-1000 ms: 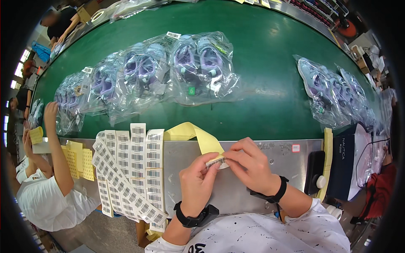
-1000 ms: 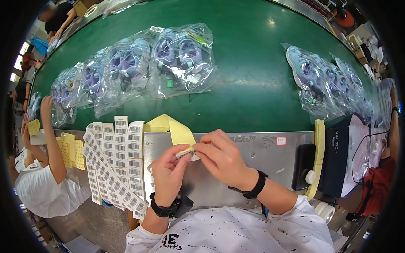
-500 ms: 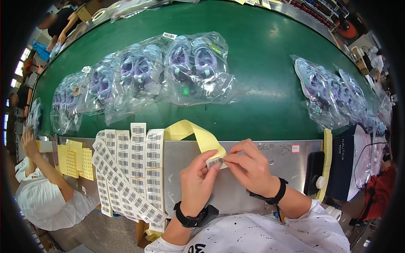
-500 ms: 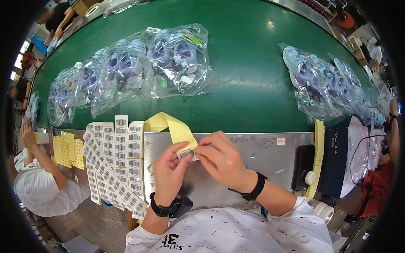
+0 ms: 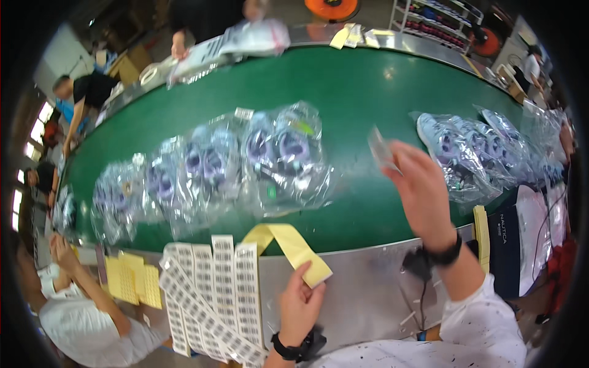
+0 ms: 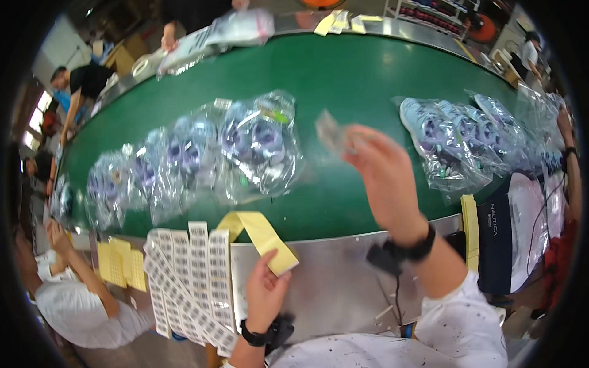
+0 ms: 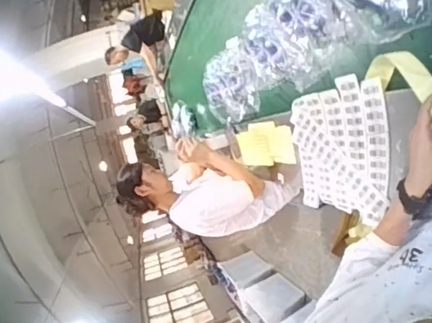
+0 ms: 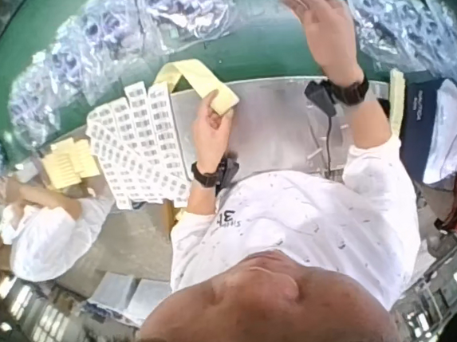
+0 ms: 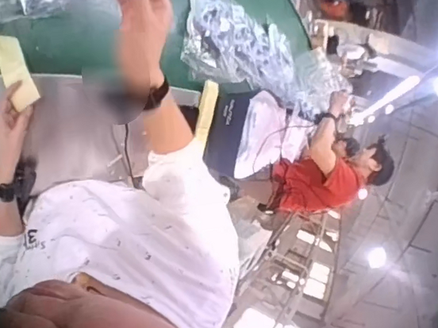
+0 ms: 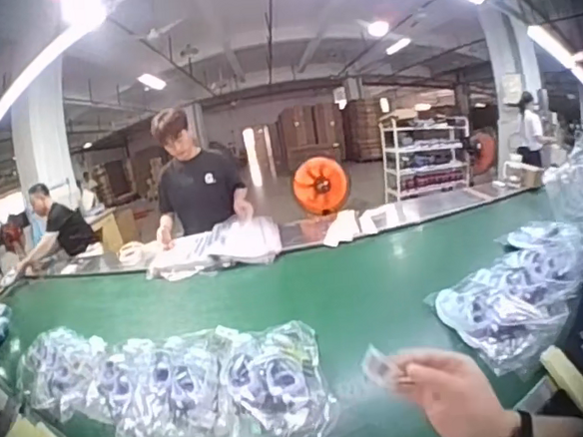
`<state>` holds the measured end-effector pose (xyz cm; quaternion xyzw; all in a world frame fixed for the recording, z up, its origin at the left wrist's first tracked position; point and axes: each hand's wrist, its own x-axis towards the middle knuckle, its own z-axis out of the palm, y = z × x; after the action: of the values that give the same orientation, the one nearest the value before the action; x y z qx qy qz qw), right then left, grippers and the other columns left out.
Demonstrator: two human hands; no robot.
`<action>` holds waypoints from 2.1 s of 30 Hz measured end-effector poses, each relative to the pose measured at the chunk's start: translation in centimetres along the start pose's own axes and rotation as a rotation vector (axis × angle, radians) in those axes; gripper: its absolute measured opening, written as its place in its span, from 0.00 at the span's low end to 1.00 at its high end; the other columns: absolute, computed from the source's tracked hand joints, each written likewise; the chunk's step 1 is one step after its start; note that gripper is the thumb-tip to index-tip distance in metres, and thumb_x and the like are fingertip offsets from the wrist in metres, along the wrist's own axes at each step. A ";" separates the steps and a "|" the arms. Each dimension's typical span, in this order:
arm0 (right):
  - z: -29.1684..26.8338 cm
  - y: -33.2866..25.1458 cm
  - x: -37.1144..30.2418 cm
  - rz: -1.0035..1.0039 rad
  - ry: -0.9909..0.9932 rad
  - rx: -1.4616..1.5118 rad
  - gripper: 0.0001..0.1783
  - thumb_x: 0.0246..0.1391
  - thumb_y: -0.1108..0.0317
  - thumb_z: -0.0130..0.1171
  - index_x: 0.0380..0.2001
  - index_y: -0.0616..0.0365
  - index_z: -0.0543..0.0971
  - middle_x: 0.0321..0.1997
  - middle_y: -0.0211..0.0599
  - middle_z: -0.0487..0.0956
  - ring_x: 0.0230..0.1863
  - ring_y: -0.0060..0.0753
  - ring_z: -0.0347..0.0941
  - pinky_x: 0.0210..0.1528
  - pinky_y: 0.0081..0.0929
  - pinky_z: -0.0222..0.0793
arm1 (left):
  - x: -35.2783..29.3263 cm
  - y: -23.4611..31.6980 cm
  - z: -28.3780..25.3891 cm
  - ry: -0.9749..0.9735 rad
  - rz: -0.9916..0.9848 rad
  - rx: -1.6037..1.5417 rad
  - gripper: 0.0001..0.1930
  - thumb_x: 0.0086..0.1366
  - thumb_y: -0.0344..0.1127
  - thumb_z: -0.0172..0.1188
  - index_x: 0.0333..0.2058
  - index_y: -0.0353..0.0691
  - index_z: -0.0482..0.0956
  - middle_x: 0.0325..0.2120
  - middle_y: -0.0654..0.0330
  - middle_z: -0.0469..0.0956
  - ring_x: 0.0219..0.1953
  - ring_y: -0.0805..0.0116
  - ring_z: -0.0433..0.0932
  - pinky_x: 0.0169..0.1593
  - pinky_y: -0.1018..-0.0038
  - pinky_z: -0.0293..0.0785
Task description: The person stands at a green conveyor belt in a warehouse, applying barcode stickers to plastic-wrapped packages of purple sandals. They peel a label from a sheet, place it on a package, and move the package down the line. Other workers are visible in the background performing similar tasks.
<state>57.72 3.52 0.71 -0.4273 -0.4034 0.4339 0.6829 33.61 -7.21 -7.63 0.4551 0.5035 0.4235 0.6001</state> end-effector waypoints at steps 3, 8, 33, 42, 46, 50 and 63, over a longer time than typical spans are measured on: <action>-1.2 2.9 9.8 0.251 -0.125 0.204 0.27 0.57 0.71 0.56 0.59 0.57 0.64 0.48 0.39 0.73 0.48 0.35 0.70 0.49 0.33 0.69 | 0.2 -0.6 0.8 0.040 0.052 -0.055 0.23 0.62 0.20 0.55 0.56 0.26 0.63 0.42 0.49 0.76 0.41 0.66 0.79 0.43 0.77 0.76; -2.1 11.6 17.6 0.567 -0.111 -0.125 0.42 0.55 0.68 0.60 0.67 0.46 0.49 0.45 0.41 0.74 0.42 0.34 0.74 0.43 0.32 0.74 | 0.4 -0.3 2.1 0.070 0.014 -0.032 0.22 0.63 0.20 0.52 0.55 0.27 0.62 0.43 0.47 0.75 0.40 0.64 0.80 0.43 0.74 0.78; 2.8 18.1 19.0 0.177 0.255 -0.131 0.44 0.41 0.84 0.59 0.64 0.57 0.56 0.30 0.38 0.76 0.24 0.27 0.72 0.24 0.25 0.69 | -0.5 -1.6 4.7 0.094 0.022 0.008 0.18 0.63 0.19 0.51 0.52 0.28 0.64 0.40 0.47 0.76 0.36 0.63 0.81 0.37 0.74 0.80; -3.7 11.8 20.5 0.326 0.164 -0.107 0.16 0.46 0.73 0.64 0.40 0.56 0.75 0.34 0.30 0.75 0.35 0.23 0.70 0.36 0.25 0.68 | -0.9 -0.1 5.3 0.016 -0.118 -0.034 0.18 0.65 0.22 0.52 0.54 0.32 0.67 0.40 0.57 0.75 0.38 0.72 0.76 0.38 0.78 0.76; -3.4 12.3 24.0 0.464 0.006 -0.115 0.06 0.48 0.71 0.64 0.30 0.55 0.76 0.34 0.31 0.75 0.36 0.26 0.70 0.38 0.26 0.69 | -1.1 -0.7 5.5 0.025 -0.085 -0.030 0.18 0.65 0.22 0.52 0.54 0.32 0.67 0.41 0.57 0.74 0.39 0.72 0.75 0.39 0.77 0.76; -2.6 13.6 25.6 0.600 -0.099 -0.154 0.06 0.49 0.72 0.62 0.32 0.60 0.77 0.42 0.38 0.76 0.40 0.33 0.72 0.35 0.29 0.73 | -1.2 -0.8 6.1 0.015 -0.088 -0.034 0.18 0.66 0.22 0.52 0.54 0.33 0.67 0.42 0.57 0.74 0.40 0.72 0.75 0.39 0.77 0.76; -0.3 14.2 22.5 0.387 0.077 -0.417 0.24 0.47 0.79 0.60 0.50 0.64 0.69 0.25 0.38 0.77 0.22 0.26 0.74 0.23 0.26 0.73 | -1.8 -1.8 7.2 0.019 -0.120 0.021 0.19 0.66 0.24 0.50 0.56 0.33 0.66 0.41 0.57 0.74 0.38 0.73 0.76 0.39 0.77 0.76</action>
<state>61.21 28.17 -8.64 -0.6437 -0.3686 0.4474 0.4996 40.53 -10.22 -8.43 0.4262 0.5402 0.3857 0.6146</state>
